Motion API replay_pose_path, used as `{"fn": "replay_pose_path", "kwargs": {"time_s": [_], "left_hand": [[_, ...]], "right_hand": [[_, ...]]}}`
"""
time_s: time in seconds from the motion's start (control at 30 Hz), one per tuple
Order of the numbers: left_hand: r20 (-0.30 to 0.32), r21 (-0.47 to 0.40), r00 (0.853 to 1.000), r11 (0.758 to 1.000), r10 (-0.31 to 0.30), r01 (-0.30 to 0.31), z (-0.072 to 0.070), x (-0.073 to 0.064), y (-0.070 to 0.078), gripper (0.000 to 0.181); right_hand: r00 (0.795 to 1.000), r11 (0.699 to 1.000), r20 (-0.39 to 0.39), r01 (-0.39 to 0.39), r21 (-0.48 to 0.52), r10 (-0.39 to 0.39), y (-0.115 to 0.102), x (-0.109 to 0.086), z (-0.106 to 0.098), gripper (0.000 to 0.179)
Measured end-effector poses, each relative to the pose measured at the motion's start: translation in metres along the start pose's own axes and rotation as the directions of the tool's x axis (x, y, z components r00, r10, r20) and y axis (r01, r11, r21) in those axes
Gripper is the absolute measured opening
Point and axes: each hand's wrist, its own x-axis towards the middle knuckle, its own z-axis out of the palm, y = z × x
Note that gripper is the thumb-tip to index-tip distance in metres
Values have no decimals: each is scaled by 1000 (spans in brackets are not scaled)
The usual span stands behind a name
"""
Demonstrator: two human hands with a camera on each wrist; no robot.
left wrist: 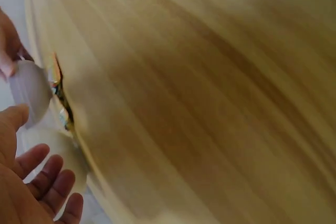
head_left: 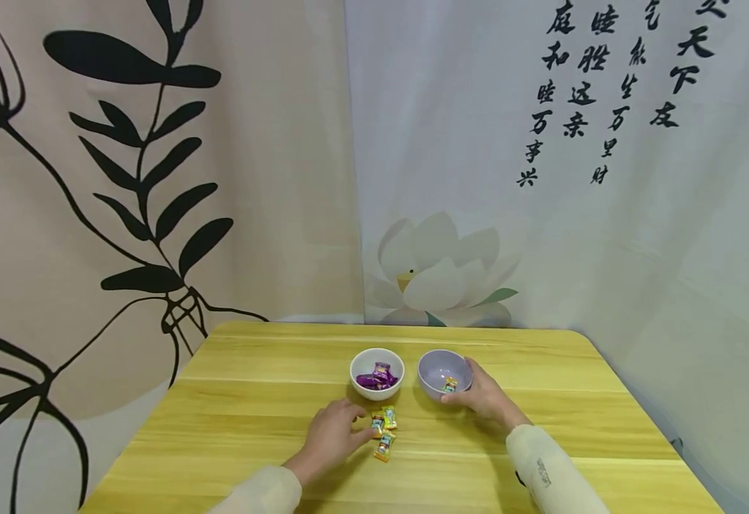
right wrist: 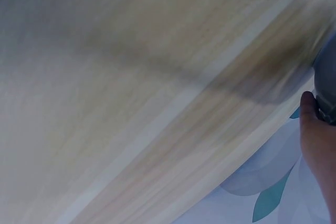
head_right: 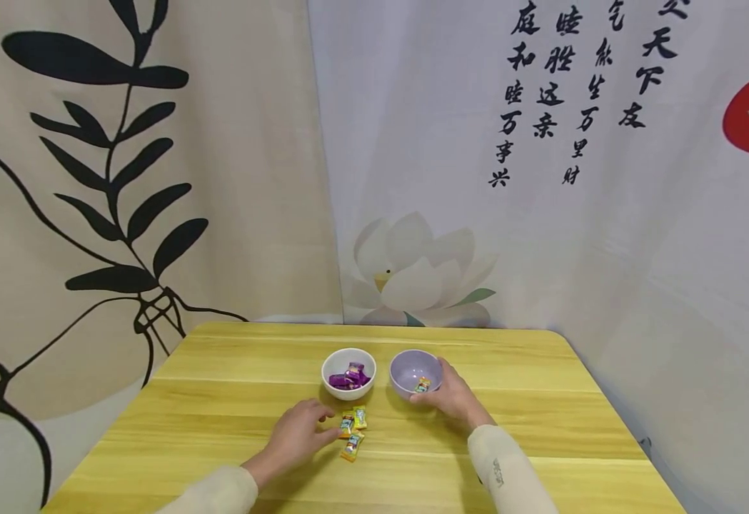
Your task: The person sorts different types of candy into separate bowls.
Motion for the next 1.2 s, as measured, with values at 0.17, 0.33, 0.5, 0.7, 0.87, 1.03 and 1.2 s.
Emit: {"fn": "replay_pose_path", "kwargs": {"time_s": [0.17, 0.33, 0.5, 0.7, 0.87, 1.03, 1.2], "left_hand": [[-11, 48, 999, 998, -49, 49, 16, 5, 1, 40], [-38, 102, 998, 993, -49, 53, 29, 11, 3, 36], [-58, 154, 998, 988, -20, 29, 33, 13, 2, 29], [-62, 162, 998, 987, -3, 13, 30, 12, -2, 21], [-23, 153, 1000, 988, -3, 6, 28, 13, -4, 28], [5, 166, 1000, 986, 23, -24, 30, 15, -5, 27], [-9, 169, 999, 985, 47, -44, 30, 14, -9, 22]], "right_hand": [[1000, 1000, 1, -5, -1, 5, -2, -1, -1, 116], [1000, 1000, 3, -5, 4, 5, -1, -3, -1, 117], [1000, 1000, 1, -3, 8, 3, 1, -1, 0, 116], [1000, 1000, -4, -7, 7, 7, 3, 1, 0, 116], [1000, 1000, -7, -3, 0, 3, 3, 2, -1, 117], [1000, 1000, -4, -2, -7, 2, 4, 1, 0, 116], [1000, 1000, -3, 5, 0, -5, 5, 2, 0, 117]]}}
